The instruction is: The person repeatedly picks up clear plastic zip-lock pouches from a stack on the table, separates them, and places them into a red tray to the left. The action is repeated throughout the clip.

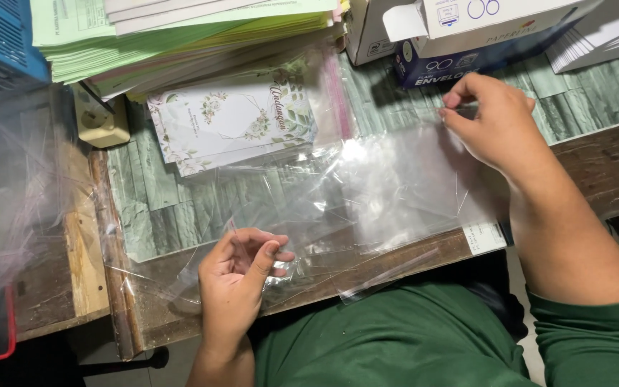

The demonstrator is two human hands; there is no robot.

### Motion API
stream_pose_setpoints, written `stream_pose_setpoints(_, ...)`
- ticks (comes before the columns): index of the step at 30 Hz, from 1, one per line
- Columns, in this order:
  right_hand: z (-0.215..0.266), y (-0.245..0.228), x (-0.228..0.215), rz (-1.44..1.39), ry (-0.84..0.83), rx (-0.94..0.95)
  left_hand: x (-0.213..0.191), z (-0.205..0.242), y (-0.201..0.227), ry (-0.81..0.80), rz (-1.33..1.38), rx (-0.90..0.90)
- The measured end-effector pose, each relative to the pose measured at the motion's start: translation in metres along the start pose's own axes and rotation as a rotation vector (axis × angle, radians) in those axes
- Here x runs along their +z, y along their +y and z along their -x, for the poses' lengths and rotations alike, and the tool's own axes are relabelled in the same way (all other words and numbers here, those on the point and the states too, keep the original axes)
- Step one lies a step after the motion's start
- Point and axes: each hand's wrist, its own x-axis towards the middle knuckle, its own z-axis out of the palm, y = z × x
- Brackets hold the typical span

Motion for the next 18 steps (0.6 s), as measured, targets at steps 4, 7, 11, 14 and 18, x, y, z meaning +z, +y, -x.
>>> stream_pose_setpoints(4,0.020,-0.018,-0.028,-0.271,0.034,0.113,-0.002,-0.004,0.004,0.004,-0.009,-0.071)
stream_pose_setpoints(7,0.029,0.006,-0.038,-0.399,0.119,0.001,-0.003,-0.007,0.002,-0.034,0.008,-0.120)
stream_pose_setpoints(11,0.040,0.056,-0.044,-0.626,0.241,-0.280,-0.002,-0.009,0.006,-0.046,0.031,-0.182)
stream_pose_setpoints(14,0.054,0.069,-0.047,-0.617,0.289,-0.309,0.001,-0.009,0.011,-0.036,0.021,-0.217)
stream_pose_setpoints(18,0.083,0.058,-0.032,-0.529,0.379,-0.405,0.000,-0.010,0.003,-0.067,0.103,-0.214)
